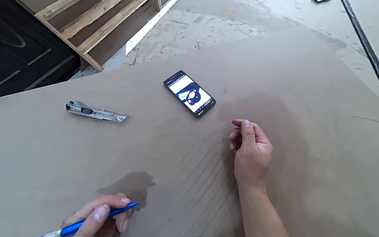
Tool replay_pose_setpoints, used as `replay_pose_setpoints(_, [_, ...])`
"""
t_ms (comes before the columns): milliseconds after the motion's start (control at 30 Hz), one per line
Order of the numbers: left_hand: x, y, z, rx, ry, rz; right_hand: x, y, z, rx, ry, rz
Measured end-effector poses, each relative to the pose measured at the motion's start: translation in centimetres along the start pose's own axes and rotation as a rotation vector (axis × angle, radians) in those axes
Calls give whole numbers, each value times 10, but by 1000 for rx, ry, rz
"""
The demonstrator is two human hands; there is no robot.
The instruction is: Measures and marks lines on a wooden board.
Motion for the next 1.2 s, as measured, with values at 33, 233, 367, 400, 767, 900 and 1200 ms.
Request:
replay_pose_setpoints(33, [-1, 0, 0, -8, 7, 8, 0, 0, -1, 2, -4, 1])
replay_pose_setpoints(233, [-1, -3, 0, 26, 37, -32, 0, 1, -1, -3, -5, 0])
replay_pose_setpoints(367, [-1, -4, -1, 7, 22, -35, -1, 2, 1, 8, -2, 11])
replay_pose_setpoints(400, [-1, -4, -1, 1, 18, -36, -1, 2, 1, 13, -6, 5])
replay_pose_setpoints(767, [-1, -3, 0, 5, 30, -21, 1, 2, 1, 27, -4, -3])
replay_pose_setpoints(900, [-2, -2, 0, 7, 36, -15, 0, 1, 1, 25, -6, 1])
replay_pose_setpoints(1200, [-6, -8, -11, -71, 138, 5, -3, 1, 1, -49, -40, 17])
Point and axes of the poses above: each hand's wrist, its own x-axis towards the middle knuckle, its own z-axis out of the palm, y = z × x, the point moved 9 cm from there along x, towards the middle knuckle, and after that the axes turned 10 degrees about x, right-handed, at the moved point
